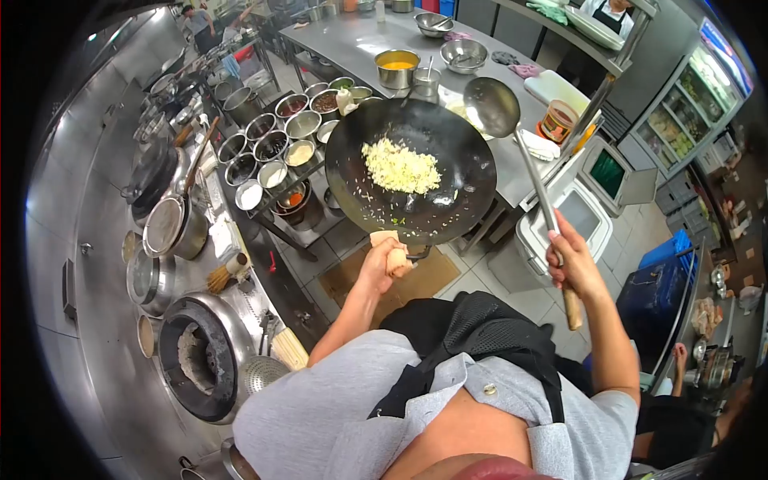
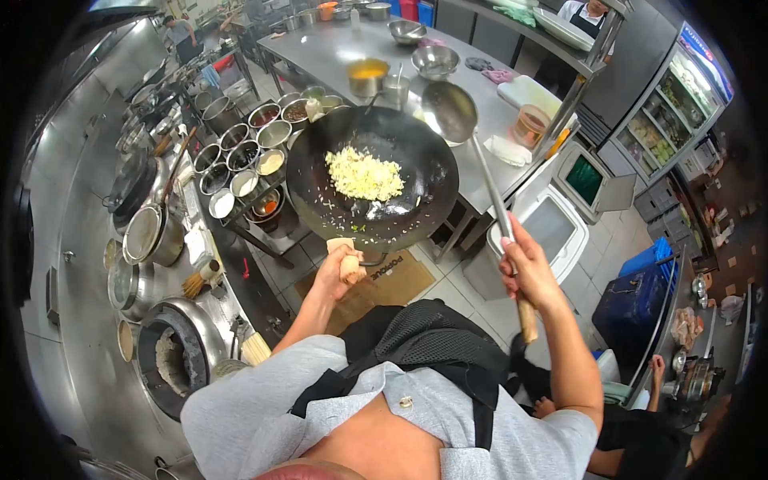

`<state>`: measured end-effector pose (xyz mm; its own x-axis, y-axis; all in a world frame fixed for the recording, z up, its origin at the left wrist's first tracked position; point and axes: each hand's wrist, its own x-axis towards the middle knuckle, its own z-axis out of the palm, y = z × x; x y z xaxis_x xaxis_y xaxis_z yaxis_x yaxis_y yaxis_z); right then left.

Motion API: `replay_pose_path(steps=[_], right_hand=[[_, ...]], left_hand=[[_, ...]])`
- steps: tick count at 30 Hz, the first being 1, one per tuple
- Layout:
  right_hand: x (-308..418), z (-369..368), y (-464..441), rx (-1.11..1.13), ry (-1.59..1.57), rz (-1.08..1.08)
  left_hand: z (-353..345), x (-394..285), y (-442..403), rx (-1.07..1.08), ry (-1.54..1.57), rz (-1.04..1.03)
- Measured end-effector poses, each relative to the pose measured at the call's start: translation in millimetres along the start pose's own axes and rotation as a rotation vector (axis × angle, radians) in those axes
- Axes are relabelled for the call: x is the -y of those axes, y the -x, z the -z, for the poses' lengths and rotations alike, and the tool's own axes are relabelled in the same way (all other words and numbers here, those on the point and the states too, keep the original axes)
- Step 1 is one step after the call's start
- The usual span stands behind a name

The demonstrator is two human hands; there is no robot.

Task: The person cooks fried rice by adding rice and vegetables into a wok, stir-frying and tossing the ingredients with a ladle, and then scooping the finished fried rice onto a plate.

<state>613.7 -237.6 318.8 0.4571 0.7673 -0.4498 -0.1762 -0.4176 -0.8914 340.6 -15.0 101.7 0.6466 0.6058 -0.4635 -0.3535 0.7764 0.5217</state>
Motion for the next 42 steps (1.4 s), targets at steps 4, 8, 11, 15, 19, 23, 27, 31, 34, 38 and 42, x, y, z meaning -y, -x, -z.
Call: replay_pose_path(steps=[4,8,11,15,19,23,27,31,34,38,42], right_hand=[[0.1,5.6,-35.4,-0.038,0.210,0.004],[-19.1,-33.6,-54.7,0.300,-0.121,-0.362],[-45.3,-43.9,-58.6,0.472,-0.528,-0.584],[-78.2,-29.9,-51.8,0.469,-0.862,-0.829],[-83.4,-9.5,-48.8,0.385,-0.930,-0.936],[-39.1,20.8,-67.0,0.251,-0.740,-0.646],[5.0,39.3,-114.9,0.187,-0.278,-0.225],[-4.5,73.7,-221.5,0.127,0.218,0.173],[-11.7,101.7,-286.9,0.085,0.264,0.179],[-52.8,133.9,-360.5,0.068,0.314,0.229],[-87.2,158.7,-397.0,-0.017,0.609,0.427]], left_hand=[[14.6,11.0,8.4,-0.115,-0.472,-0.438],[10.2,18.0,1.4,-0.225,-0.734,-0.517],[27.2,21.9,-3.1,-0.109,-0.306,-0.137],[44.4,49.1,21.6,-0.111,0.019,0.094],[62.6,61.8,20.5,-0.137,0.084,0.220],[54.7,57.5,20.7,-0.096,0.035,0.100],[40.8,51.8,5.7,-0.228,-0.023,0.022],[2.8,44.8,-12.1,-0.269,-0.017,-0.114],[-20.9,44.6,-24.7,-0.284,-0.016,-0.178],[-47.7,53.0,-47.6,-0.298,0.030,-0.250],[-72.3,59.5,-71.8,-0.322,0.085,-0.318]])
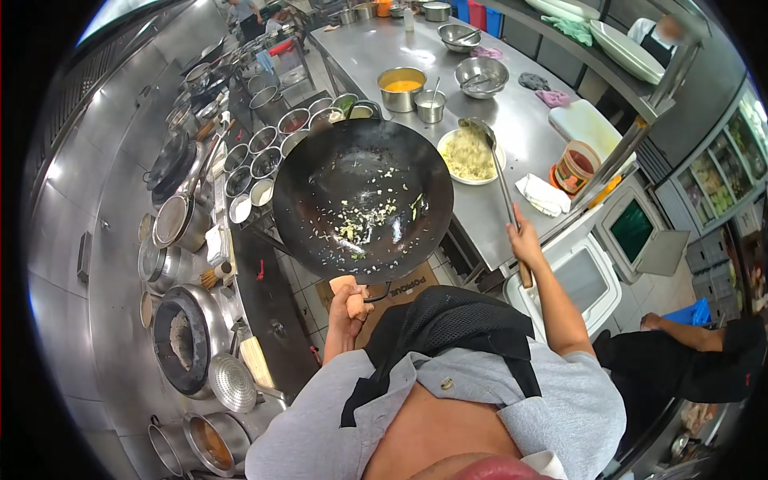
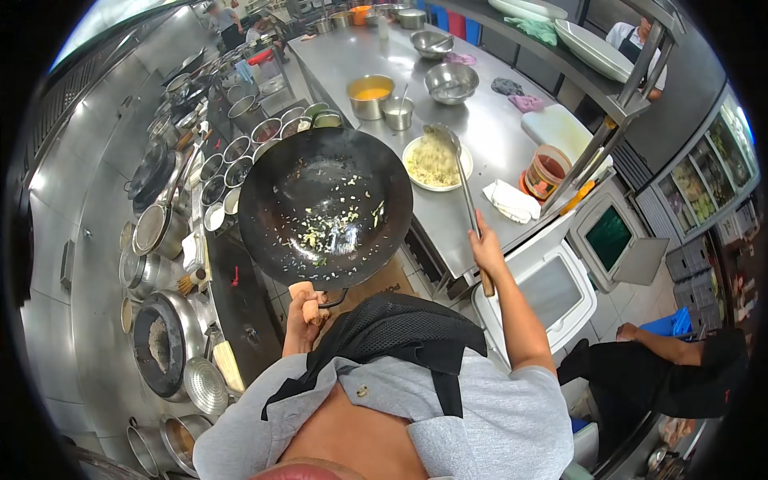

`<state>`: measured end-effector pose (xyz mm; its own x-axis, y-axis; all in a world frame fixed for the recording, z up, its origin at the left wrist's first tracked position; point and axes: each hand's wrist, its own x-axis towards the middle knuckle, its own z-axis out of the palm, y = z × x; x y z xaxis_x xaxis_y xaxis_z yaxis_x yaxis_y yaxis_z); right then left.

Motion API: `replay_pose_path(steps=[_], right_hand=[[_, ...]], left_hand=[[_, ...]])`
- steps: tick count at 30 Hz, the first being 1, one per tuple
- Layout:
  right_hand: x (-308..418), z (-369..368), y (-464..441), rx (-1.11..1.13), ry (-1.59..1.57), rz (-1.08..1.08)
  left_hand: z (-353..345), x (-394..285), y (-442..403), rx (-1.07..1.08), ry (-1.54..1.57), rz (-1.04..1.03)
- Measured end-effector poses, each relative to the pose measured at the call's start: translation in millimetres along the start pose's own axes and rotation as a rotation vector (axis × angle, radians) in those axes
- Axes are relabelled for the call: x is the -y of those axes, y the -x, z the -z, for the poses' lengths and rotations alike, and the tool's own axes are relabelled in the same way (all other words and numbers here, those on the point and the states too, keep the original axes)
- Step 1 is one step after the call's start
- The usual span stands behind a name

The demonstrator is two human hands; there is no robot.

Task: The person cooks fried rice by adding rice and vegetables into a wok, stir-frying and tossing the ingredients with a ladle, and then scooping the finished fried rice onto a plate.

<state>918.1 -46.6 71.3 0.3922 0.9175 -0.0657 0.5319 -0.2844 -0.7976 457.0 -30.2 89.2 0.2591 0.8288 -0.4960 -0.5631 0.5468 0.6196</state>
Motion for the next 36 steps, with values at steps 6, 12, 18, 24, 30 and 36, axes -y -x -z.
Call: replay_pose_path(steps=[6,12,18,24,30,36], right_hand=[[-27.9,16.7,-3.3,-0.077,-0.018,0.154],[-22.0,43.8,5.9,-0.031,-0.032,0.124],[-6.6,68.4,17.7,-0.031,-0.076,0.071],[-26.1,53.0,13.4,-0.135,-0.127,0.285],[-22.9,52.8,-4.9,0.036,-0.083,0.210],[11.6,47.8,-58.2,-0.013,-0.073,0.424]], left_hand=[[-29.8,12.8,-13.6,0.001,0.056,0.007],[-56.2,16.1,-26.8,-0.022,0.040,-0.083],[-94.1,8.8,-58.5,0.014,0.001,-0.120],[-128.3,-2.1,-99.9,0.056,-0.020,-0.198],[-150.0,-3.6,-139.7,0.091,-0.017,-0.237],[-158.9,-16.5,-138.6,-0.001,-0.166,-0.281]])
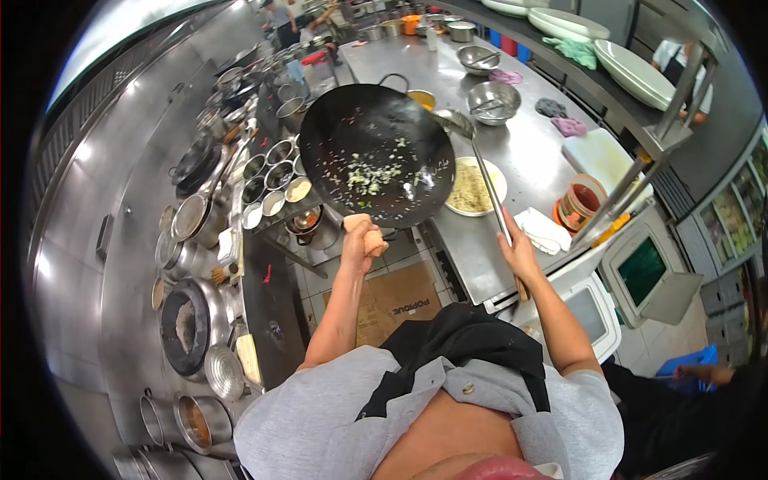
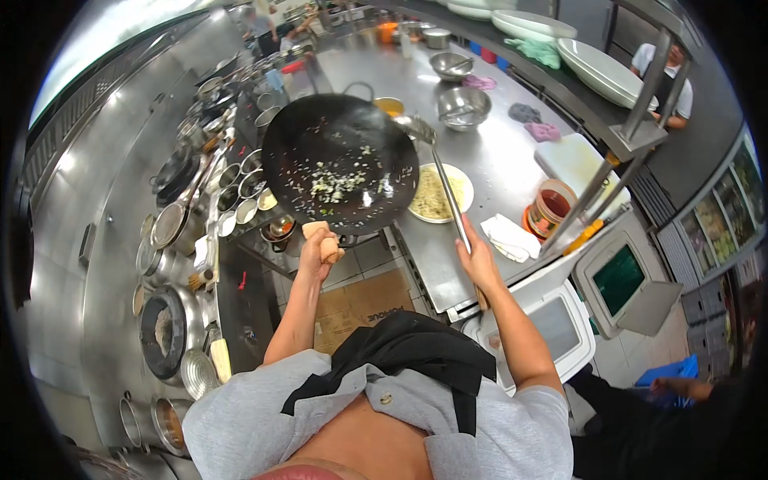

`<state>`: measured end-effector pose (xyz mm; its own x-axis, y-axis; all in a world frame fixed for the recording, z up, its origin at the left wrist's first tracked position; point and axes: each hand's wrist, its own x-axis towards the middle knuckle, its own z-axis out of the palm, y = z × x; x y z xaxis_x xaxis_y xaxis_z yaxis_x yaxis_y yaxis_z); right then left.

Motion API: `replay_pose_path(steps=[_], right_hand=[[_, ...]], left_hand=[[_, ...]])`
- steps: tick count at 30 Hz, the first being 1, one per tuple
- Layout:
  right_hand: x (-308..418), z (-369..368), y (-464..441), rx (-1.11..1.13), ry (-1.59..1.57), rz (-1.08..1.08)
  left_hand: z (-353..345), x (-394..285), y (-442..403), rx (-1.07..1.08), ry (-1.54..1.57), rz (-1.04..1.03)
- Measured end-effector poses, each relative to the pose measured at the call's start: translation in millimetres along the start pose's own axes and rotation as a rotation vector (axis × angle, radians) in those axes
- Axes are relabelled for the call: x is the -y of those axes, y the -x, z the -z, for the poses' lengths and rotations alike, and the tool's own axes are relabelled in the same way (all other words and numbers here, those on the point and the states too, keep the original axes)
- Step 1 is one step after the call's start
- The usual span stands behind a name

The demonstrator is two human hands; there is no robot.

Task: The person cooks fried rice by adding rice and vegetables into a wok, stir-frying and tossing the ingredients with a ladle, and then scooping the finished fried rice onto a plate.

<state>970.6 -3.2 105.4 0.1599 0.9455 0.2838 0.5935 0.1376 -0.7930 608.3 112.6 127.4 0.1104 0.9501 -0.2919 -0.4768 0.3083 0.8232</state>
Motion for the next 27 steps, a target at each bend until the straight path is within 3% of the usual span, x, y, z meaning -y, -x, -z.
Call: replay_pose_path(steps=[6,8,9,11,13,14,16,20,22,23,25,27], right_hand=[[47.4,-62.2,-90.2,0.065,-0.126,-0.030],[55.9,-65.4,-79.7,0.145,-0.144,0.025],[49.0,-62.3,-67.8,0.062,-0.016,0.236],[31.3,-20.6,-33.9,0.374,0.247,-0.047],[-30.0,18.2,-5.3,0.282,0.346,0.194],[-36.5,31.3,-9.4,0.284,0.348,0.201],[-36.0,49.0,-16.7,0.282,0.567,0.106],[3.8,1.6,-61.4,0.147,0.412,0.151],[22.4,-8.1,-67.2,0.162,0.295,0.089],[29.6,4.8,-59.9,0.272,0.378,-0.047],[-21.1,29.2,-29.4,0.316,0.367,0.106],[-56.5,67.2,5.0,0.179,0.378,0.359]], left_hand=[[-22.8,-10.9,0.8,0.077,0.017,0.025],[-27.9,-15.6,-5.1,0.107,-0.007,0.045],[-30.9,-18.7,-7.3,0.130,-0.023,0.032],[-33.9,-27.2,-11.6,0.125,-0.044,0.035],[-25.6,-29.2,-21.6,0.137,-0.037,0.028],[-25.1,-29.5,-22.6,0.135,-0.032,0.022],[-26.0,-32.8,-24.2,0.121,-0.128,-0.004],[-36.6,-24.6,-31.3,0.103,-0.057,-0.019],[-37.0,-28.9,-32.6,0.115,-0.037,-0.035],[-32.8,-27.2,-36.9,0.111,-0.044,-0.046],[-33.9,-31.2,-34.9,0.113,-0.026,-0.046],[-29.9,-35.5,-33.8,0.107,-0.001,-0.058]])
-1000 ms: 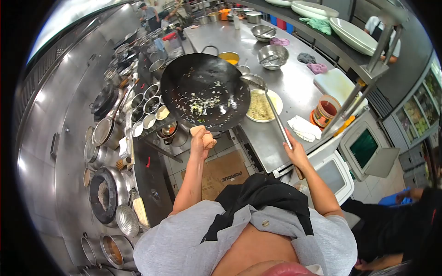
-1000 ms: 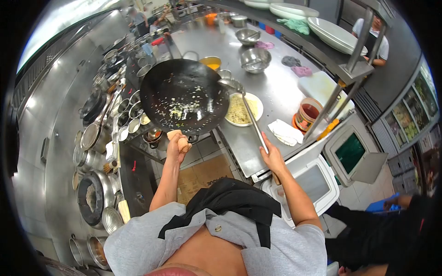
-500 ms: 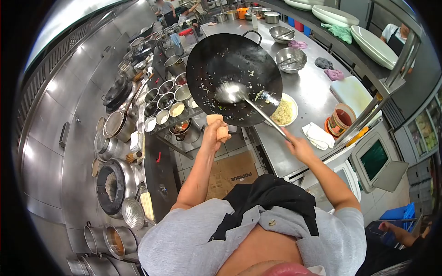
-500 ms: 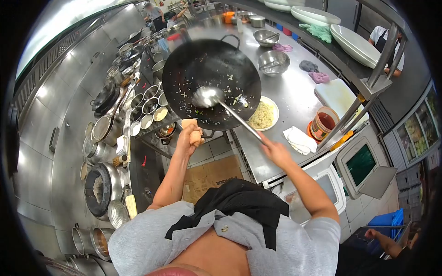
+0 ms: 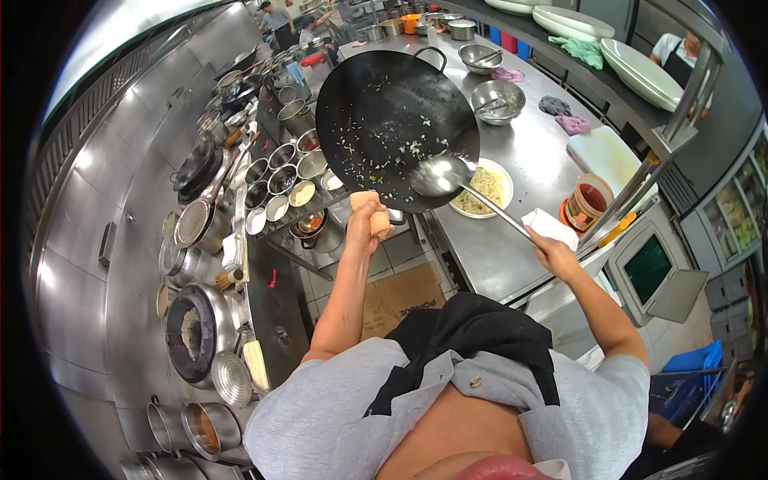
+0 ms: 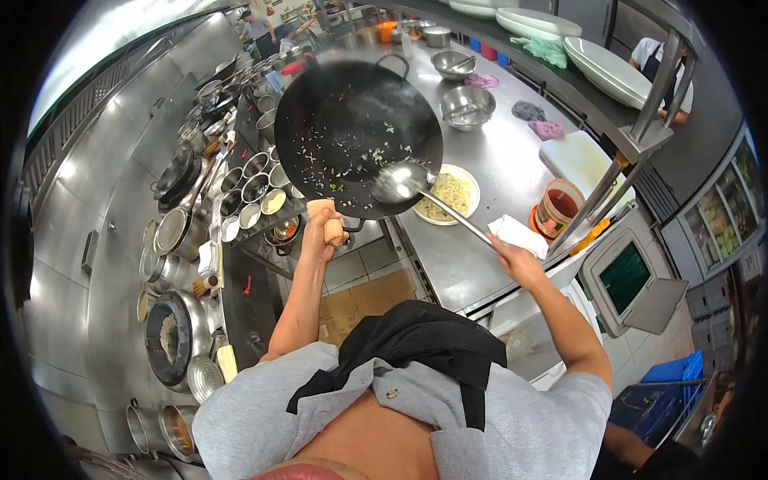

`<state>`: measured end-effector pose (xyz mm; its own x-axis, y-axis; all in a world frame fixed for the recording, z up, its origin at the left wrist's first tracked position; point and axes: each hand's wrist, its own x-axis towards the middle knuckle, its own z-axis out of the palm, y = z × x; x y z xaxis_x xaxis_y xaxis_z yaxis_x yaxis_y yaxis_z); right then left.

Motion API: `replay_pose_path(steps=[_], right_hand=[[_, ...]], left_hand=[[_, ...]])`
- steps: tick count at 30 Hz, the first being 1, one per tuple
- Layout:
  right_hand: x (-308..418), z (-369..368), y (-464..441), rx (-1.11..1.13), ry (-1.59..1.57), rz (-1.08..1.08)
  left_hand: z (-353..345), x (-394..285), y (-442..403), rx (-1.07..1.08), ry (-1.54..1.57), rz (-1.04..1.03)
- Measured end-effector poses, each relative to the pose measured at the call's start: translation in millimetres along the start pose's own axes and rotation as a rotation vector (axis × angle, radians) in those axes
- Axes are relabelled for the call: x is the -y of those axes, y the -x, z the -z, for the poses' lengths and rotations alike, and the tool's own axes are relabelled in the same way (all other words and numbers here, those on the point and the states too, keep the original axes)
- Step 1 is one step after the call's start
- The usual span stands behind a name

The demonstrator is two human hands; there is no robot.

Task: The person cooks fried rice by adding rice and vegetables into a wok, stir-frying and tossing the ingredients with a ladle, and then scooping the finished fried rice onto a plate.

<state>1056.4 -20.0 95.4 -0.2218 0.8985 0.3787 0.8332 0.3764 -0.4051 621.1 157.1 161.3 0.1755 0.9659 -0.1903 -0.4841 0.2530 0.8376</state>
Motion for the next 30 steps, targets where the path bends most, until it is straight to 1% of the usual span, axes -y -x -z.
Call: replay_pose_path(steps=[1,3,5,7,9,11,13,15,17,18,19,20,21,22,23,25,26,27,28,29,30], right_hand=[[-11.6,13.1,1.8,0.004,0.005,0.010],[-15.9,38.6,3.6,0.195,0.337,-0.236],[-0.3,31.9,-35.4,0.130,0.337,-0.327],[6.2,0.8,-77.0,-0.075,0.175,-0.274],[17.1,-26.3,-117.5,-0.138,0.104,-0.311],[32.6,-34.9,-134.8,-0.122,0.098,-0.340],[31.3,-33.9,-120.2,-0.106,0.103,-0.392],[19.0,-35.8,-80.4,-0.064,0.116,-0.292],[14.9,-16.8,-32.4,0.095,0.276,-0.402],[12.8,-5.0,-7.5,0.125,0.306,-0.397],[14.6,8.2,10.0,0.155,0.336,-0.398],[29.5,26.0,12.6,0.158,0.340,-0.408],[47.9,48.5,8.3,0.203,0.389,-0.481],[59.9,62.4,2.3,0.248,0.438,-0.555],[66.1,64.7,-2.4,0.251,0.441,-0.564],[81.7,58.0,-16.2,0.062,0.238,-0.469],[84.5,40.2,-22.3,-0.094,0.053,-0.344],[119.0,44.0,-41.0,0.027,-0.195,-0.510],[128.4,27.0,-51.7,0.169,-0.337,-0.633],[135.7,-3.9,-57.5,0.023,-0.425,-0.440],[140.7,-37.3,-58.7,-0.120,-0.514,-0.242]], left_hand=[[2.5,-1.8,0.1,-0.001,-0.022,-0.020],[1.3,-0.7,-0.8,0.006,-0.055,-0.028],[-4.1,2.9,-5.5,-0.055,-0.022,-0.058],[-0.7,11.5,-9.9,-0.015,-0.019,-0.064],[-3.1,19.9,-5.4,0.017,0.070,-0.092],[-5.4,20.7,0.0,0.044,0.059,-0.100],[-5.8,26.2,-3.3,0.073,0.110,-0.091],[-3.4,30.8,-12.1,0.081,0.146,-0.083],[-4.8,26.5,-22.2,0.065,0.154,-0.097],[0.4,35.0,-43.0,0.011,0.103,-0.178],[-1.2,37.5,-52.3,0.015,0.108,-0.172],[-2.1,39.7,-58.2,-0.034,0.053,-0.262],[-3.5,41.0,-66.4,-0.077,-0.002,-0.356],[2.1,43.9,-77.5,-0.104,-0.030,-0.408],[9.7,41.8,-80.3,-0.099,-0.053,-0.378],[25.7,32.9,-74.4,-0.102,-0.001,-0.291],[32.5,26.4,-63.5,-0.086,0.048,-0.224],[35.4,16.6,-45.9,-0.077,0.129,-0.135],[54.3,15.0,-36.4,0.016,0.261,-0.043],[73.0,14.9,-25.3,0.110,0.397,0.042],[86.4,15.6,-5.3,0.138,0.446,0.057]])
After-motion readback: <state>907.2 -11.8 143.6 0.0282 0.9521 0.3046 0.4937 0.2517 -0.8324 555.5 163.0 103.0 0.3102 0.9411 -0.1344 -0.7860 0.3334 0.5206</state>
